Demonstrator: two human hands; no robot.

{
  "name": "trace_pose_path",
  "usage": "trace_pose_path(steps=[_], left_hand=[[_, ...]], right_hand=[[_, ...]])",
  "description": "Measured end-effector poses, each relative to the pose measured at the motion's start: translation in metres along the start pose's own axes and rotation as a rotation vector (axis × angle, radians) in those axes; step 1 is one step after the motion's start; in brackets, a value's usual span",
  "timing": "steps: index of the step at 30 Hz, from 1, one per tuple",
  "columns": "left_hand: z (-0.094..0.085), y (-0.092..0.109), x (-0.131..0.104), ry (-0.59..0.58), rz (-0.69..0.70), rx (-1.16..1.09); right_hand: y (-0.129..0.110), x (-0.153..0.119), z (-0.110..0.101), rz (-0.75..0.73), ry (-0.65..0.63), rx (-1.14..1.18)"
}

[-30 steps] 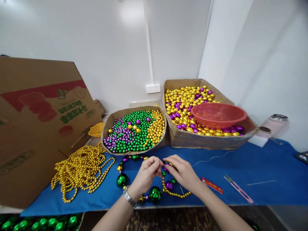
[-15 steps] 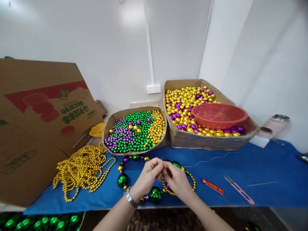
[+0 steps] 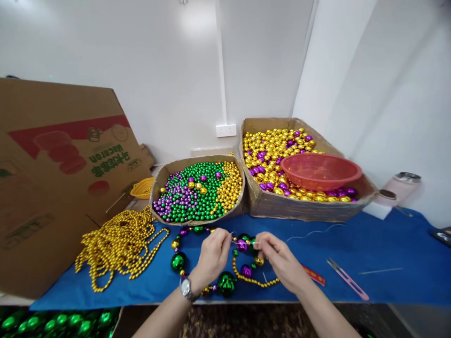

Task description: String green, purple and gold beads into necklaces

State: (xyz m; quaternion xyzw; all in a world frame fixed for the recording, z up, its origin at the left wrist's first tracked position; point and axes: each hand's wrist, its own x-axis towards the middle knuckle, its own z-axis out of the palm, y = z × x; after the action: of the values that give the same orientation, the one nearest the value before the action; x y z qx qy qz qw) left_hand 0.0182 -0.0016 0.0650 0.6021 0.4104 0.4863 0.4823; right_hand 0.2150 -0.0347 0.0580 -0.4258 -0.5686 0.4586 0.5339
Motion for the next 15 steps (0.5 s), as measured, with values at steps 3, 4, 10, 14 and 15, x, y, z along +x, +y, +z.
trace_pose_path(steps=[3, 4, 10, 14, 15], left_hand=[[0.001, -0.009, -0.002, 0.014, -0.150, -0.289], [0.002, -0.012, -0.002, -0.008, -0.234, -0.453], [0.011, -0.023, -0.001, -0.101, -0.429, -1.029], [0.008, -0.038, -0.004, -0.156, -0.375, -0.821], [0.006, -0.043, -0.005, -0.152, -0.386, -0.758]], right_hand=[[0.004, 0.000, 0.004, 0.081, 0.095, 0.452], [0.006, 0.000, 0.005, 0.115, 0.137, 0.640], [0.018, 0.000, -0.002, 0.185, 0.248, 0.878], [0.026, -0.002, -0.008, 0.202, 0.257, 0.766], [0.029, -0.003, -0.007, 0.208, 0.255, 0.730]])
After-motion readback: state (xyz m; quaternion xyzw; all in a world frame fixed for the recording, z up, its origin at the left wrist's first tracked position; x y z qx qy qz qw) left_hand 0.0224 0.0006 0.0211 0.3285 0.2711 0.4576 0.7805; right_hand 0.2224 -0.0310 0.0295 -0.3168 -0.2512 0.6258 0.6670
